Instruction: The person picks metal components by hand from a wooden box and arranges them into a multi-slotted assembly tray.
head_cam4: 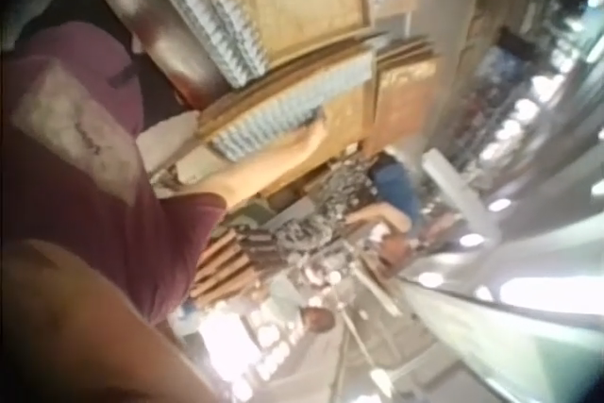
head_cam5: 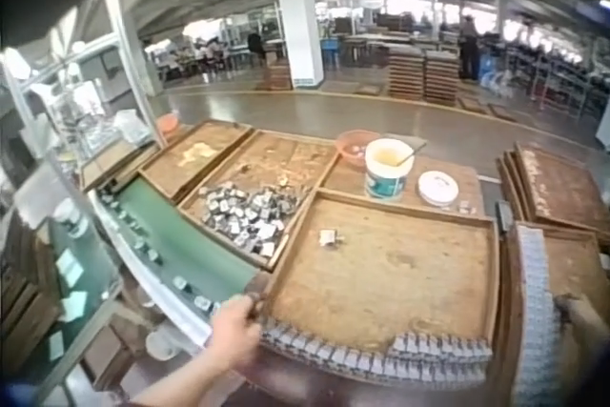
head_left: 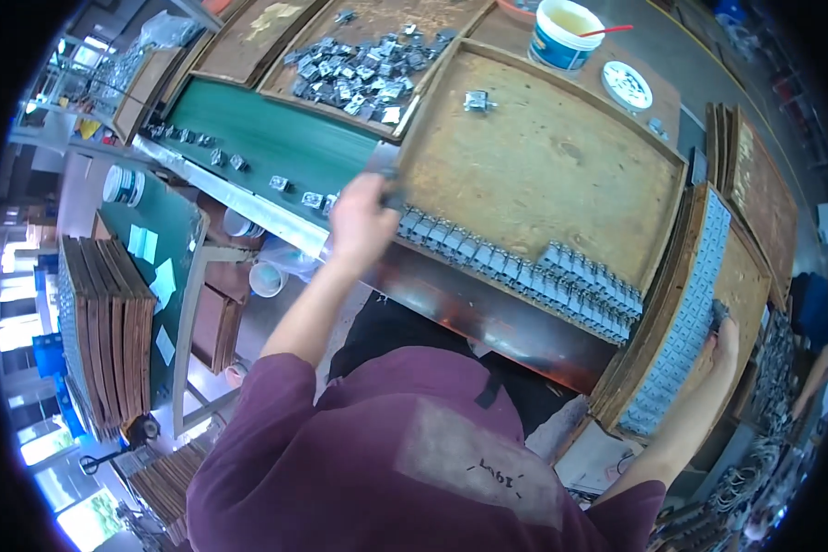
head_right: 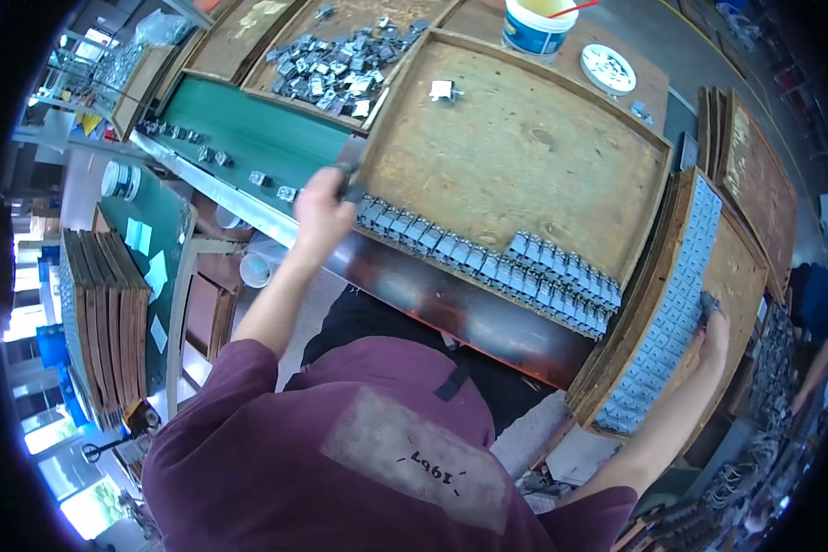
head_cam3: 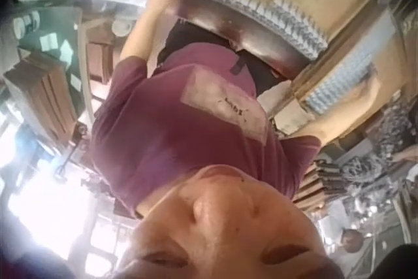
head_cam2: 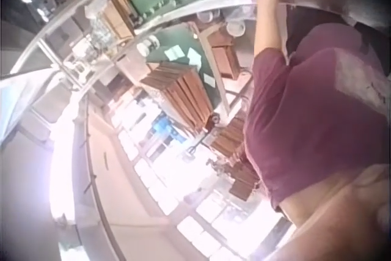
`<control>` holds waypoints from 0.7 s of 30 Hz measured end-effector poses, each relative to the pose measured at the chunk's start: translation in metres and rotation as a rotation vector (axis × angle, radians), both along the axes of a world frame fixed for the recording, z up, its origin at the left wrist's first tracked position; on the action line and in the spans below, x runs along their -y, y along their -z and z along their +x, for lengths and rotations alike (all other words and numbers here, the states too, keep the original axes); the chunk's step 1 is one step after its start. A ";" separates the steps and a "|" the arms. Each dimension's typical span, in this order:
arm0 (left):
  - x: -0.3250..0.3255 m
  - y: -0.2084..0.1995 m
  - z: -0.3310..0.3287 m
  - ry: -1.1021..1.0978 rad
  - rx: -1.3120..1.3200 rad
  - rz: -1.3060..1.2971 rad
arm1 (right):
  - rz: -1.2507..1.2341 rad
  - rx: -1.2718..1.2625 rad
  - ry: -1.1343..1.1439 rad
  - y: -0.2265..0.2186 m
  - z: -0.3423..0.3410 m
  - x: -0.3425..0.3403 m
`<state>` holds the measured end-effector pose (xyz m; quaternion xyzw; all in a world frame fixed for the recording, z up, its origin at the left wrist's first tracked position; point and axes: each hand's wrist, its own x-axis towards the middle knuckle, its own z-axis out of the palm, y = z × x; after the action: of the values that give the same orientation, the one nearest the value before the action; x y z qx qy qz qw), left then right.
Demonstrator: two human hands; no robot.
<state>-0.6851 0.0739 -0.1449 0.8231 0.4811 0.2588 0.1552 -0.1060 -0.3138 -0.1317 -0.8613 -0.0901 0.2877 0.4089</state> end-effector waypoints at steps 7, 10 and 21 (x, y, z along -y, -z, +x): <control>-0.022 0.025 -0.087 -0.351 -0.380 -0.217 | 0.448 0.018 0.316 0.000 0.002 -0.001; -0.047 0.057 -0.100 -0.358 -0.201 -0.214 | 0.650 0.122 0.313 -0.012 -0.035 -0.013; -0.056 0.028 -0.093 -0.307 -0.300 -0.385 | 0.676 0.065 -0.042 -0.026 -0.242 -0.087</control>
<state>-0.7785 0.1296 -0.1733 0.7252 0.6578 0.0588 0.1947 -0.3482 -0.2268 -0.1054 -0.6836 -0.2113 0.2222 0.6623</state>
